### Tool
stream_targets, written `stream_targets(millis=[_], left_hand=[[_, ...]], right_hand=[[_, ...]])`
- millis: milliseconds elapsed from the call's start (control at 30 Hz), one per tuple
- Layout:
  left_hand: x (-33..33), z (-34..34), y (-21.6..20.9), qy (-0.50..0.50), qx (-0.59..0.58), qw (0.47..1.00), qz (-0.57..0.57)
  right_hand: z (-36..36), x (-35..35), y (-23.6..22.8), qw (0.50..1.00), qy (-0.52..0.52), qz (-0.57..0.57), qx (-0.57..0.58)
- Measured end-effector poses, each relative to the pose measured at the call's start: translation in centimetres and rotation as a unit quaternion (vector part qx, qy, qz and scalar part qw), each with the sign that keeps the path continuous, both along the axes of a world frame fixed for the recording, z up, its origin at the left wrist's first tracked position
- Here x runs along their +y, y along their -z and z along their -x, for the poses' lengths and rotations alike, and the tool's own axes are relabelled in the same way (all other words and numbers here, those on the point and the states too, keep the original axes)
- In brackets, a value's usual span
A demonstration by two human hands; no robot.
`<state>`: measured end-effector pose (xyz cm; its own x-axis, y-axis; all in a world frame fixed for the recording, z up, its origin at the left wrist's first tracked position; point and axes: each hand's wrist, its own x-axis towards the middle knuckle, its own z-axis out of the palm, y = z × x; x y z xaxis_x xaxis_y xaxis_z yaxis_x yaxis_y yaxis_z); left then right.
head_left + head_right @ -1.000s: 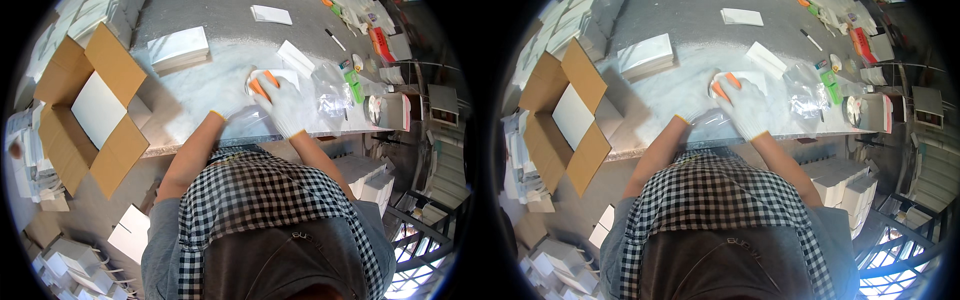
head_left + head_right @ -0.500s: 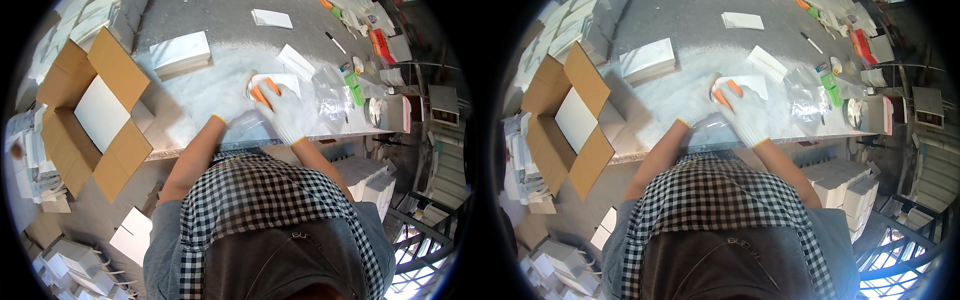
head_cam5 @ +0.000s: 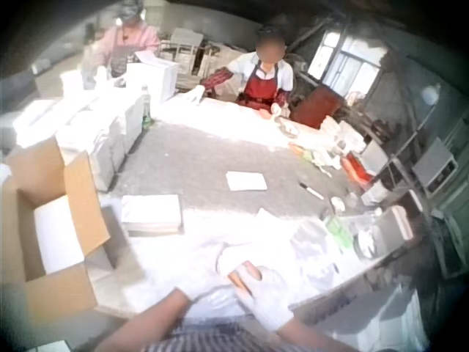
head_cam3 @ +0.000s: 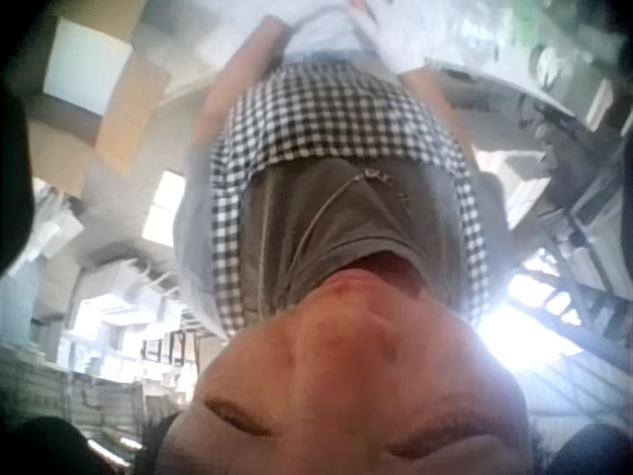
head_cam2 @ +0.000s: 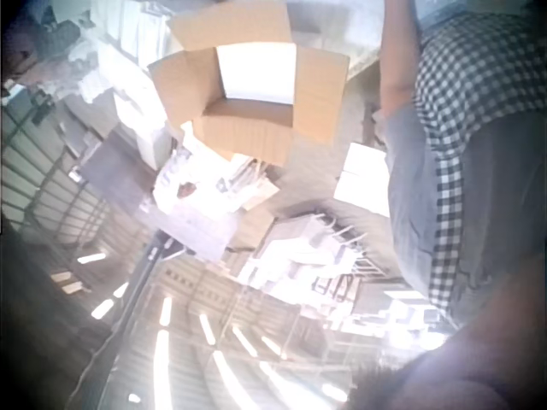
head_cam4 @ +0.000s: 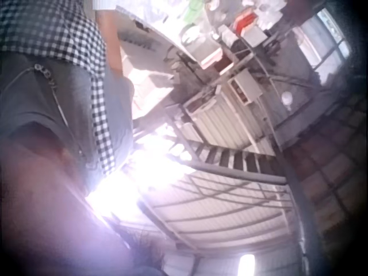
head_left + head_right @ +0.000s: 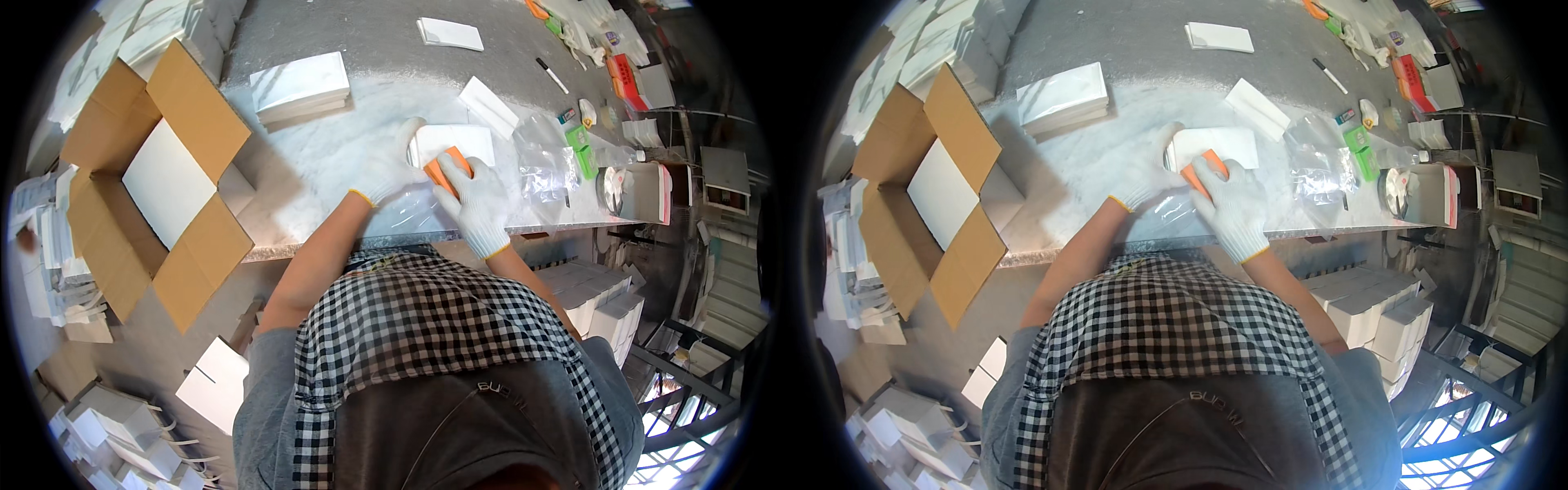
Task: The person wraps small white rectangular items in clear plastic wrap, then places them into a cardboard box. The person uses a handheld sealing tool to seal the plastic wrap around each item before stacking them.
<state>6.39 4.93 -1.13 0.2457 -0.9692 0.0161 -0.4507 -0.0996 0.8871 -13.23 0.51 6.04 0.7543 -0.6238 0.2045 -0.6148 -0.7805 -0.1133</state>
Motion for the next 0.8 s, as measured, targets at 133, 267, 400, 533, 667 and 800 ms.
stream_targets(millis=[133,267,400,533,667,800], left_hand=[[0.1,-0.2,-0.2,-0.002,0.042,0.998,0.049],[0.0,-0.1,0.0,-0.005,0.042,0.999,0.008],[0.0,0.3,1.4,-0.028,0.008,0.998,0.056],[-0.5,0.0,1.4,-0.009,0.049,0.998,0.049],[0.2,0.0,-0.8,-0.014,0.053,0.999,-0.003],[0.4,0.4,0.6,-0.02,0.016,0.999,0.04]], right_hand=[[-3.9,-0.2,-3.1,0.998,0.005,-0.056,0.039],[-2.4,0.0,-2.0,0.998,0.003,-0.05,0.033],[-1.4,0.3,-1.8,0.999,0.003,-0.041,0.033],[-4.1,-0.1,-2.2,0.999,0.007,-0.035,0.024],[-2.0,0.8,-1.5,0.998,0.016,-0.049,0.041],[-1.2,0.6,-0.1,0.999,0.011,-0.037,0.028]])
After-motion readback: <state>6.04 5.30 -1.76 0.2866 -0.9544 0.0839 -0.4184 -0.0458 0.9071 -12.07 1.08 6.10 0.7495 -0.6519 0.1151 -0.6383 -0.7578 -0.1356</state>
